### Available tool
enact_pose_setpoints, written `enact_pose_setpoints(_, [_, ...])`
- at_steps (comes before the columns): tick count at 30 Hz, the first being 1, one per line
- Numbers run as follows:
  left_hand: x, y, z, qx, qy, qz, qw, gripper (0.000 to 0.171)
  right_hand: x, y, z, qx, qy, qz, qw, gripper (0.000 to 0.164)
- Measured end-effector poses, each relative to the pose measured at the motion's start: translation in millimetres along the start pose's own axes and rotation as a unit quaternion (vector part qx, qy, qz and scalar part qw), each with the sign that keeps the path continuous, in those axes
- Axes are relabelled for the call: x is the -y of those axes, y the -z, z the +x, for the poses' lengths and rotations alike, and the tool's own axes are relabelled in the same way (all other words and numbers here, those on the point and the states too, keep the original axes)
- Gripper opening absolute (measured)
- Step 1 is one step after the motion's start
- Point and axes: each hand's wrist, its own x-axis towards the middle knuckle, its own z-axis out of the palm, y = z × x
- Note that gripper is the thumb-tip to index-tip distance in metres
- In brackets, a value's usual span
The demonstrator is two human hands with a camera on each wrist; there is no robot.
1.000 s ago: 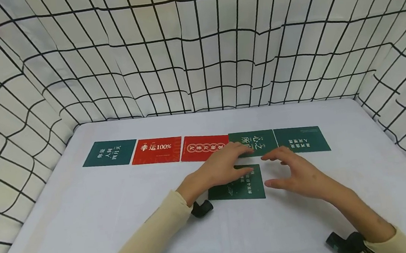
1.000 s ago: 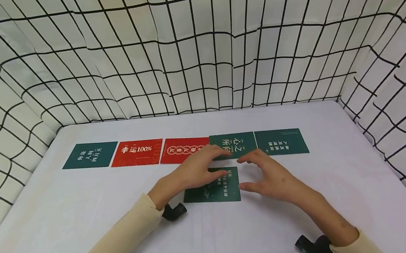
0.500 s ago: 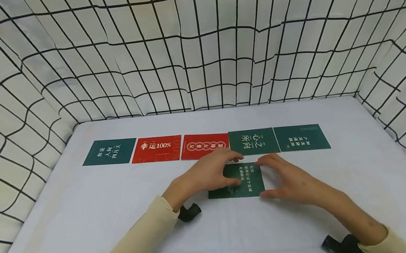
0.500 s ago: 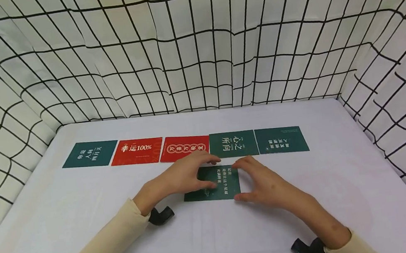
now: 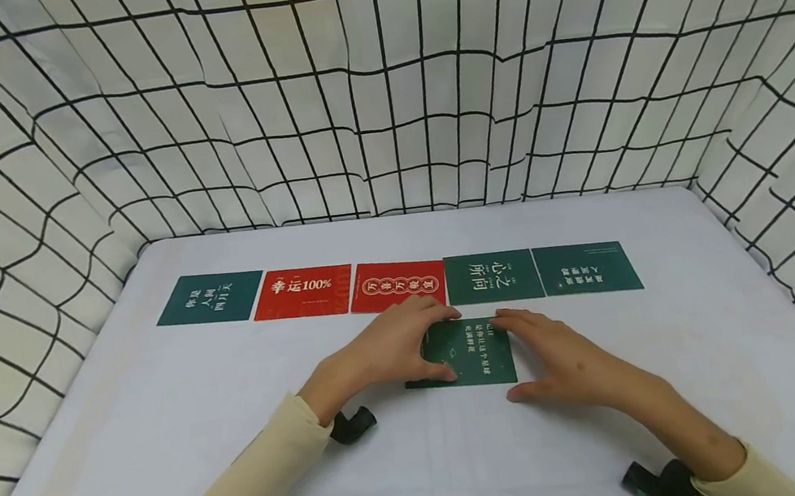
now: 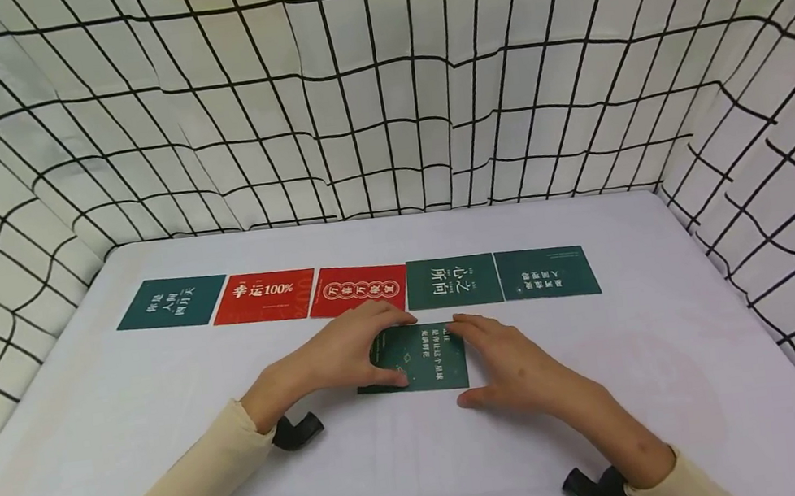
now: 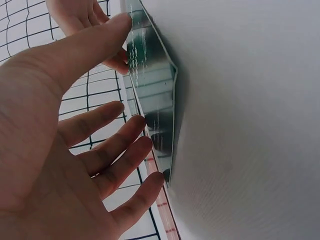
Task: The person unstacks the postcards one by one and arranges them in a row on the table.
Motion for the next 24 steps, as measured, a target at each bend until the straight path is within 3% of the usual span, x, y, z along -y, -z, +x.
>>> enact_pose_setpoints(8, [1.6,3.8,-6.6,0.016,-0.004,-0.001,0.9999,0.087,1.5,-2.4,-0.5,-0.008,0.005,-0.017,1.000,0.088])
enact_pose_setpoints(24, [4.4,3.8,-12.6,0.010,-0.006,0.015,0.9998,0.091,4.3,-0.4,-1.5,-0.014,0.006,-0.021,1.000,0.080])
